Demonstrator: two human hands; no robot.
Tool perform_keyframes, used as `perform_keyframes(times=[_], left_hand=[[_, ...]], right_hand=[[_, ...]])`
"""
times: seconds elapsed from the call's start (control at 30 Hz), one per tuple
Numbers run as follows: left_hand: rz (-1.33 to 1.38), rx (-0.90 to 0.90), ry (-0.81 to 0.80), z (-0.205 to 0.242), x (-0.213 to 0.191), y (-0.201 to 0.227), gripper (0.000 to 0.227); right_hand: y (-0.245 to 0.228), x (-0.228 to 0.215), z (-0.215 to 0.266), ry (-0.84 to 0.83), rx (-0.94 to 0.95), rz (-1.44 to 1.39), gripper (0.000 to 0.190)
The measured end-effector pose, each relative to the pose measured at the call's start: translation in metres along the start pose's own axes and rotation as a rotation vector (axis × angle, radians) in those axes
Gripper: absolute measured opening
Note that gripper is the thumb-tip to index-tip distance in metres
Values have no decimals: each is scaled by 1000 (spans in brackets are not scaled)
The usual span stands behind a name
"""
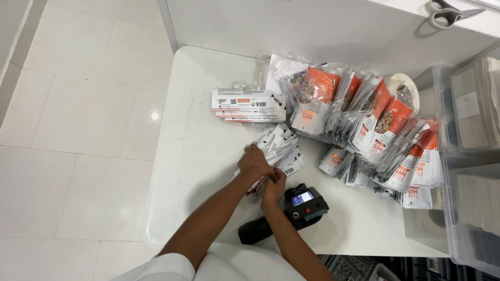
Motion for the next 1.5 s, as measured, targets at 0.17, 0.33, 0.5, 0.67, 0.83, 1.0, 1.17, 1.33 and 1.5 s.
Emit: perform_keyframes(times=[0.17, 0.33, 0.5, 0.67, 0.83, 1.0, 1.17, 1.33, 1.5], left_hand=[[24, -86, -81, 41, -9, -2, 80], [119, -92, -33, 33, -4, -42, 76], [566, 104, -148, 118, -85, -41, 77], [728, 367, -97, 168, -145, -23, 104], [656, 614, -90, 174, -137, -45, 148], [692, 758, 29, 137, -91, -77, 118], [756, 493, 39, 186, -121, -58, 90], [855, 284, -74, 234, -120, -29, 133], [775, 269, -53, 216, -106, -45, 145]], right_hand=[[20, -7, -8, 70, 23, -18, 45], [-7, -7, 13, 21, 15, -47, 43], [-75, 22, 63, -343, 244, -373, 107], [-99, 48, 50, -856, 21, -465, 62], [-154, 33, 128, -965, -208, -119, 98], [-203, 32, 176, -946, -529, -102, 30], [-180, 13, 151, -694, -224, -287, 42], [-163, 24, 178, -692, 290, -516, 65], [-186, 23, 178, -671, 107, -436, 51]])
Point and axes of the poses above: each hand's wrist, its own z-axis away from the middle knuckle, its own x-axis out of the palm, y = z × x, the point moved 9 cm from there along -z, towards the middle knuckle, and after that the axes turned 1 degree about -x, right-handed, at the moved point
